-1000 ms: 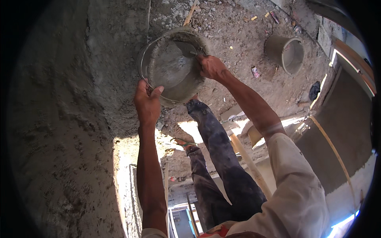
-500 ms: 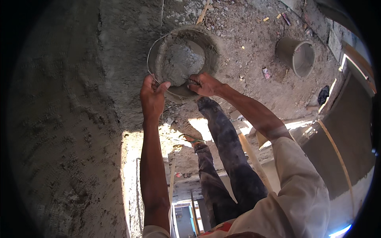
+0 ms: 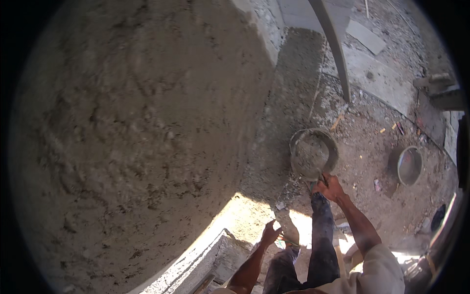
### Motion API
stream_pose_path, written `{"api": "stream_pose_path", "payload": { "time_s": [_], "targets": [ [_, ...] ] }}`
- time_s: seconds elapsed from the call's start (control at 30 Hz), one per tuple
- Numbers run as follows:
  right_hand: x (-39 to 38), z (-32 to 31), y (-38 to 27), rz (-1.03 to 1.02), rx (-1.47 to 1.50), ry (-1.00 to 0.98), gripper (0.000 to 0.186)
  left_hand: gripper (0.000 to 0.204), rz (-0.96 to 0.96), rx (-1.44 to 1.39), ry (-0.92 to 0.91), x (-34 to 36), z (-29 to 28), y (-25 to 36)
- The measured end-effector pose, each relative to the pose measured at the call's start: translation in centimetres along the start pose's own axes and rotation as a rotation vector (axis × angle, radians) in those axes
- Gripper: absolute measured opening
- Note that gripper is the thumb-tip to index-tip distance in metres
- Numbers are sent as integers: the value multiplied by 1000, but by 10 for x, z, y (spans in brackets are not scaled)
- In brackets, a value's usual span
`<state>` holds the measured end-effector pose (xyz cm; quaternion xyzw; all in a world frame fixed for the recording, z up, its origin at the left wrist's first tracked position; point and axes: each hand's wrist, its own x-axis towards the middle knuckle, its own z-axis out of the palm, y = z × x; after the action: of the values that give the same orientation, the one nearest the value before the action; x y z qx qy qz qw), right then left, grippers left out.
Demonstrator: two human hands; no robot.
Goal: The person applies mortar to a wall using a trowel, periodically taking more mortar from a bucket and smoothing the mixture onto the surface.
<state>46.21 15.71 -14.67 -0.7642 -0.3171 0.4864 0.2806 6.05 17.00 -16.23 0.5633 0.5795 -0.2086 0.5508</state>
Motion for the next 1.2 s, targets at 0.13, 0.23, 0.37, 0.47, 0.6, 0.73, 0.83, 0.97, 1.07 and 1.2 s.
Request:
{"api": "stream_pose_path", "payload": {
  "time_s": [0.13, 0.23, 0.37, 0.47, 0.6, 0.73, 0.83, 0.97, 1.07, 1.2],
  "targets": [
    [-99, 27, -141, 21, 682, -72, 17, 69, 14, 190, -2, -163, -49, -116],
    [-169, 35, -242, -10, 961, -83, 20, 87, 62, 240, 136, -215, -75, -197],
    [-293, 40, -370, -257, 1200, -78, 30, 63, 212, -73, 651, -359, -191, -132],
    [-379, 49, -458, -526, 1302, -28, 36, 45, 573, -277, 1248, -486, -294, -142],
    [-491, 54, -564, -857, 1377, 199, 38, 44, 763, 528, 2110, -705, -423, -127],
    [-543, 68, -638, -1166, 1337, 666, 50, 54, 586, 818, 2567, -854, -512, -153],
    [-546, 81, -665, -1217, 1280, 1057, 54, 64, 470, 875, 2633, -903, -549, -153],
    [-505, 130, -682, -1195, 955, 1625, 42, 67, 350, 1010, 2706, -894, -580, -161],
    [-483, 219, -700, -1085, 814, 1323, 26, 66, 314, 1028, 2730, -887, -583, -162],
    [-535, 359, -632, -1068, 377, -252, 31, 66, 369, 1068, 2695, -889, -588, -168]
  ]
}}
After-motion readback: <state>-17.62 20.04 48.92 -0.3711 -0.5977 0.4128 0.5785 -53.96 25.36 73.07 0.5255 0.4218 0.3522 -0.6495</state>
